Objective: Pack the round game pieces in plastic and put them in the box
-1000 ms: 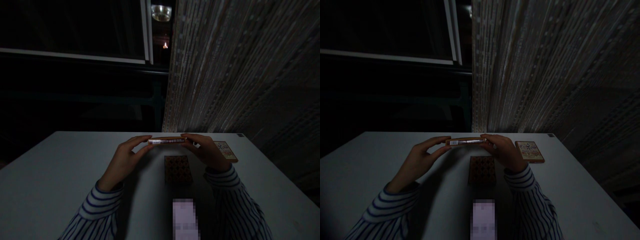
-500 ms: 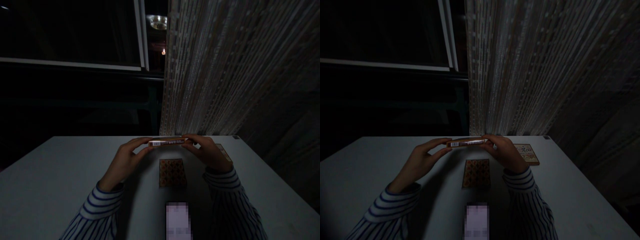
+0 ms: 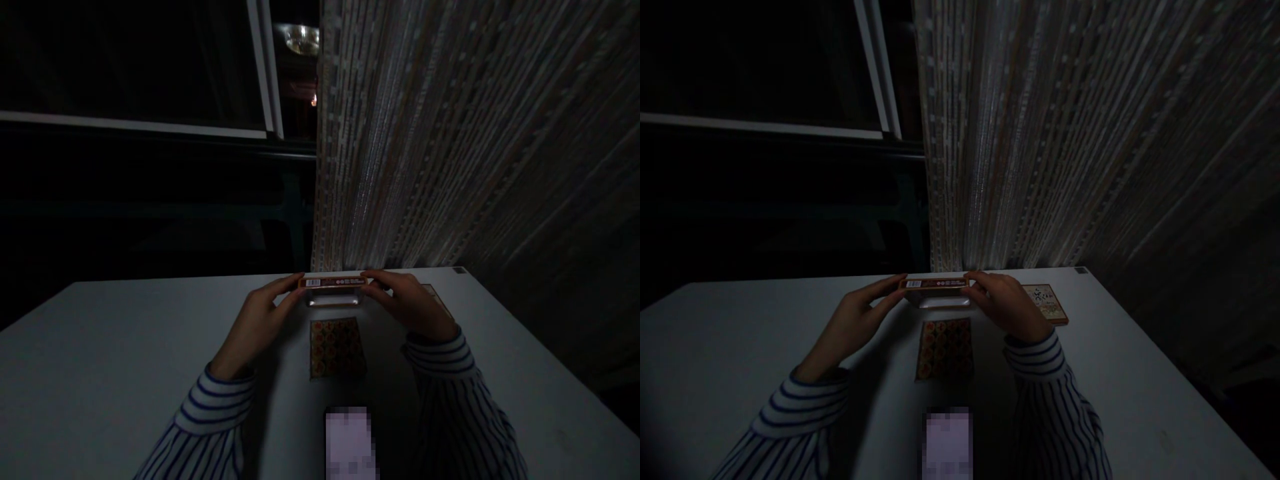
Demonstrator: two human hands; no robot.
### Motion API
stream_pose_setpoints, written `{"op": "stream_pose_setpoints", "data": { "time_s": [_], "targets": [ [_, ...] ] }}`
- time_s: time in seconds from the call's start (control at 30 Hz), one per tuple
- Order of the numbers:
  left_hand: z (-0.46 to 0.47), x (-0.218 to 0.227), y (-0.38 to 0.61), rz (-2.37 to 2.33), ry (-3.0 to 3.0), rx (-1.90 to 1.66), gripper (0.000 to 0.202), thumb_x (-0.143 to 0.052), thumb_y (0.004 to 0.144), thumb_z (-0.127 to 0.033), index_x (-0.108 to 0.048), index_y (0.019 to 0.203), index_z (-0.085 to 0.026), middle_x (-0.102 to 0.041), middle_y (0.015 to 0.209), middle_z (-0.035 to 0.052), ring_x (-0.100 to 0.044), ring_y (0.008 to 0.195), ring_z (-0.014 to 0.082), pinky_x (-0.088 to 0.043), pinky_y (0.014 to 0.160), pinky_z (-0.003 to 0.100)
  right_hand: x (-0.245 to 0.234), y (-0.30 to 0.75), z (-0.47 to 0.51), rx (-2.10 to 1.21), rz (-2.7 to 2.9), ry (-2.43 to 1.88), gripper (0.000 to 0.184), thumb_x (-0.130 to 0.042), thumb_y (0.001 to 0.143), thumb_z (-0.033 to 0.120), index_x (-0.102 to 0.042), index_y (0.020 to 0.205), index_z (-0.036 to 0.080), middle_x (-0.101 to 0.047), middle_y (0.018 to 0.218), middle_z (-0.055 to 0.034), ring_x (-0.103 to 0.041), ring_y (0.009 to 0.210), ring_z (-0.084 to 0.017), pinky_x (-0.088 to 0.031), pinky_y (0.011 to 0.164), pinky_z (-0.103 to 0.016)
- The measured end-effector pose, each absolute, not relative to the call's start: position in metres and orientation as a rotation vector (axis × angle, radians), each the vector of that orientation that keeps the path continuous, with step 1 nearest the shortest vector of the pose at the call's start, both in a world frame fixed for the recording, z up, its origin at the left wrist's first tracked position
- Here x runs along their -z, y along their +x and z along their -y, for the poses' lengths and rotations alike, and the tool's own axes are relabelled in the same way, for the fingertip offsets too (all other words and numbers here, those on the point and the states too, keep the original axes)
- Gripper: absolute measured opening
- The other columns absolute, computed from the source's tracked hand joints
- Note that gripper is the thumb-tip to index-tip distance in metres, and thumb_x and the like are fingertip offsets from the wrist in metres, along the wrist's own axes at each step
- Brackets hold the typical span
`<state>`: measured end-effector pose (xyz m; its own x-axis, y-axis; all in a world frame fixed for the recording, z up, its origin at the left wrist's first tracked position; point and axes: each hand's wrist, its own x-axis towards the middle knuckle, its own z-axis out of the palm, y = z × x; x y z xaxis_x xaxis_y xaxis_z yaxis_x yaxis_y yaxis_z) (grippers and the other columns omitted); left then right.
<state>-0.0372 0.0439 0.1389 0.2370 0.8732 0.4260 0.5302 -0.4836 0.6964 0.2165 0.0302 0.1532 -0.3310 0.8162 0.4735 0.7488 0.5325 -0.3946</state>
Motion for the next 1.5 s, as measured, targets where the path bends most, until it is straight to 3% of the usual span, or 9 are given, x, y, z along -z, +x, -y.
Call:
{"op": "stream_pose_setpoints", "data": {
  "time_s": [0.83,1.5],
  "targets": [
    [-0.07,-0.099,-0.034,-1.225,2.071,-1.003,0.041,-0.05,0.08,-0.043,-0.06,0.11,-0.017,-0.062,0.113,0.0053,-0.056,0.105,0.0198,-0.041,0.094,0.032,-0.124,0.222,-0.052,-0.117,2.359,-1.454,0.029,-0.042,0.088,0.034,-0.057,0.109,0.02,-0.067,0.097,-0.0073,-0.062,0.09,-0.019,-0.045,0.078,-0.028],
    [-0.07,-0.098,-0.034,-1.234,2.136,-0.905,0.043,-0.047,0.08,-0.046,-0.06,0.11,-0.016,-0.061,0.114,0.0051,-0.055,0.106,0.0198,-0.04,0.094,0.031,-0.115,0.226,-0.057,-0.198,2.446,-1.546,0.034,-0.039,0.088,0.039,-0.056,0.112,0.021,-0.065,0.102,-0.0072,-0.059,0.094,-0.02,-0.04,0.08,-0.027]
  ]
}}
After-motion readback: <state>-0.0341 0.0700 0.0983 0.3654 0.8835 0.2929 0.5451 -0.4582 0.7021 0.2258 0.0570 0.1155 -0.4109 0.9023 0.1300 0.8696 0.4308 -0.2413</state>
